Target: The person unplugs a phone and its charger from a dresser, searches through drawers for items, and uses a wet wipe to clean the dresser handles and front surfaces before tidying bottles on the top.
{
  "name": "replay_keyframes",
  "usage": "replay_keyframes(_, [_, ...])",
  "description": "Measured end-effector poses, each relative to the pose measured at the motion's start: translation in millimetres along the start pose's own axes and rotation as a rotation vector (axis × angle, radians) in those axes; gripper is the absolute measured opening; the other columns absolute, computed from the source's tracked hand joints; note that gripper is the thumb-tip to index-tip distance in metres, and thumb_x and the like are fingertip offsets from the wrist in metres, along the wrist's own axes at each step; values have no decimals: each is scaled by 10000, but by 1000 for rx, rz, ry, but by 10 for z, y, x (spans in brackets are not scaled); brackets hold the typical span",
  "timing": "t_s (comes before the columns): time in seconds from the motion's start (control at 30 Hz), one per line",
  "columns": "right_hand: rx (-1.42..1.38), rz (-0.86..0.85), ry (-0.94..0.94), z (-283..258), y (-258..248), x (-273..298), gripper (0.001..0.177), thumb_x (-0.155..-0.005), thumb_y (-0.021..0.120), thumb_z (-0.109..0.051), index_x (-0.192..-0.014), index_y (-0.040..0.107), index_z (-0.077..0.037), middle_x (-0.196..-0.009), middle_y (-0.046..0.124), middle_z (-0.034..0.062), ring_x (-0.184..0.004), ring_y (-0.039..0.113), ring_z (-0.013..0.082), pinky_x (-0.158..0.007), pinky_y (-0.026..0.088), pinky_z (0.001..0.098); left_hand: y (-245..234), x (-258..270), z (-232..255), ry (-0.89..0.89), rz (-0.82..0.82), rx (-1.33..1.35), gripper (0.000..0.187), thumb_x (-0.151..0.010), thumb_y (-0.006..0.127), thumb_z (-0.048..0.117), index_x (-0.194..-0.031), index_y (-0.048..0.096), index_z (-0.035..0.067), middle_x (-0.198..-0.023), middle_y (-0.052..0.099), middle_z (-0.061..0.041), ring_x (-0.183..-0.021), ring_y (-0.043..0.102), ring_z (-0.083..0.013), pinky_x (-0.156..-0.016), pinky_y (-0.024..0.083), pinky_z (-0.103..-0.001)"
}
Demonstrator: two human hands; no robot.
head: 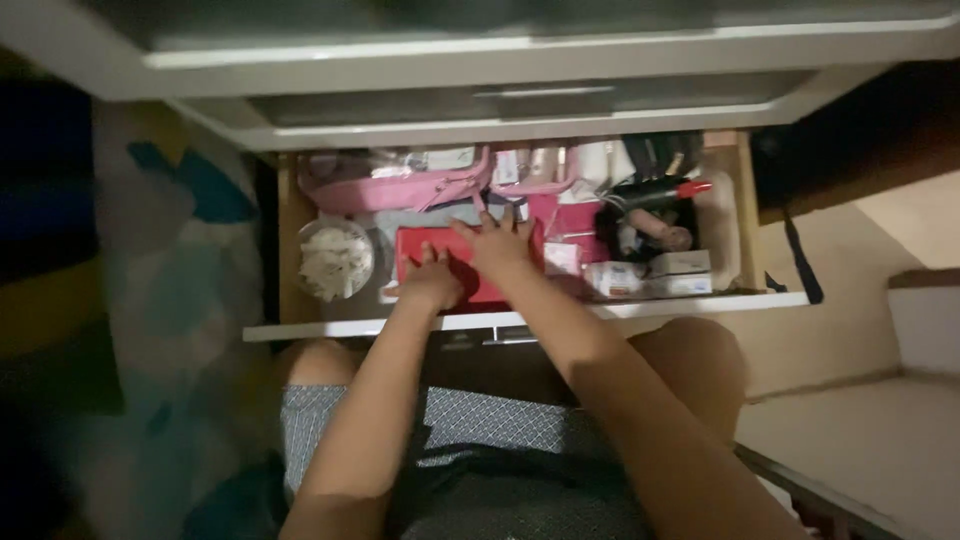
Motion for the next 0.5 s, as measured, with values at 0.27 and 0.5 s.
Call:
replay_keyframes(0.27, [-167, -371, -200, 500, 216, 41, 741, -941, 723, -438, -1560, 315, -424, -1695, 37, 147, -1480, 148, 512, -1205, 226, 570, 139, -315, -94, 60, 127, -132, 918, -913, 627, 465, -1652, 118, 274, -1738, -40, -6, -1579, 32, -408, -1150, 131, -779])
replay_keyframes(0.5, [-282, -105, -93, 1843, -504, 225, 547, -888, 684, -287, -1412, 623, -140, -1322, 704, 152, -1181, 683, 305, -1016, 526, 410, 59, 115, 83, 296, 477, -39, 594, -936, 616, 437, -1463, 526, 176, -1571, 421, -127, -1435, 423, -359, -1155, 295, -640])
Point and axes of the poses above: each hand's wrist, its own x-axis away from the middle knuckle, its own y-axis out of the palm, z = x × y, the point moved 5 cm from there along -x, towards the middle knuckle
